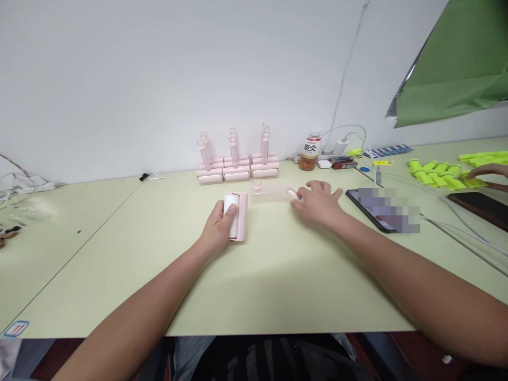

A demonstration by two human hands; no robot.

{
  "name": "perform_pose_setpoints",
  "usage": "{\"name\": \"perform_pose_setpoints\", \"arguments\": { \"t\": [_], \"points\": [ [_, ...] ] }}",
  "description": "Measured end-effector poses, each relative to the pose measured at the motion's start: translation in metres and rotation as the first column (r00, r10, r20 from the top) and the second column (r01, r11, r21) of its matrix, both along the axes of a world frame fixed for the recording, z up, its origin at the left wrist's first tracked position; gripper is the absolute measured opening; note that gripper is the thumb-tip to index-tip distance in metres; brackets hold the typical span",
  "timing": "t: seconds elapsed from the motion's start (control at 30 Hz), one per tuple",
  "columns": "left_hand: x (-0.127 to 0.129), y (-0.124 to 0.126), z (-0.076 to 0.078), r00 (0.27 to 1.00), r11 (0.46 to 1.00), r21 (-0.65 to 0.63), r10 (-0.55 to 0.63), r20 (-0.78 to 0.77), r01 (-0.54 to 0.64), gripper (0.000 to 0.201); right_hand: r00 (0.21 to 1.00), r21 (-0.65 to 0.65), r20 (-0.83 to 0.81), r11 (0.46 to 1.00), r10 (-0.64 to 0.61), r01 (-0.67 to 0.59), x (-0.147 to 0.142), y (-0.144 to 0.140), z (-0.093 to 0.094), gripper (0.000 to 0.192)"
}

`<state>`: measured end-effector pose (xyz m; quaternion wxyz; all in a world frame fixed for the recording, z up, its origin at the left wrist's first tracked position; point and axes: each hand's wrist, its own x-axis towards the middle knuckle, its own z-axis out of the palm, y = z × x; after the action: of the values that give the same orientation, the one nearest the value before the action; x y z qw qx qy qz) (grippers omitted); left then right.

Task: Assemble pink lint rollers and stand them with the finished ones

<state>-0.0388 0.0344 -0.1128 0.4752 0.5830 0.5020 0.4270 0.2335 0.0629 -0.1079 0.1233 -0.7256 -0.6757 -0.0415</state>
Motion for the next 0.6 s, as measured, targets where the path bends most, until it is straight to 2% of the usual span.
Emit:
{"name": "perform_pose_setpoints", "arguments": {
  "t": [0.1, 0.2, 0.33, 0.43, 0.6],
  "points": [
    [0.0, -0.001, 0.002, 1.0, 1.0, 0.009, -0.002, -0.018, 0.002, 0.049, 0.978, -0.104, -0.062, 0.976, -0.199, 0.192, 0.022, 0.015, 0.002, 0.037],
    [0.0, -0.001, 0.003, 1.0, 1.0, 0.017, -0.01, -0.028, 0.01, 0.047, 0.954, -0.111, -0.132, 0.96, -0.269, 0.256, 0.041, 0.026, 0.003, 0.039],
    [-0.001, -0.001, 0.001, 0.999, 0.999, 0.032, -0.023, -0.033, 0.024, 0.044, 0.929, -0.092, -0.197, 0.95, -0.312, 0.3, 0.06, 0.033, 0.0, 0.039],
    [-0.001, 0.0, -0.001, 0.999, 0.999, 0.047, -0.021, -0.044, 0.023, 0.045, 0.924, -0.077, -0.245, 0.956, -0.293, 0.282, 0.069, 0.036, -0.003, 0.04],
    [-0.002, -0.001, -0.002, 0.999, 0.999, 0.032, -0.031, -0.021, 0.032, 0.048, 0.942, -0.007, -0.212, 0.964, -0.26, 0.265, 0.062, 0.034, -0.001, 0.035]
  ]
}}
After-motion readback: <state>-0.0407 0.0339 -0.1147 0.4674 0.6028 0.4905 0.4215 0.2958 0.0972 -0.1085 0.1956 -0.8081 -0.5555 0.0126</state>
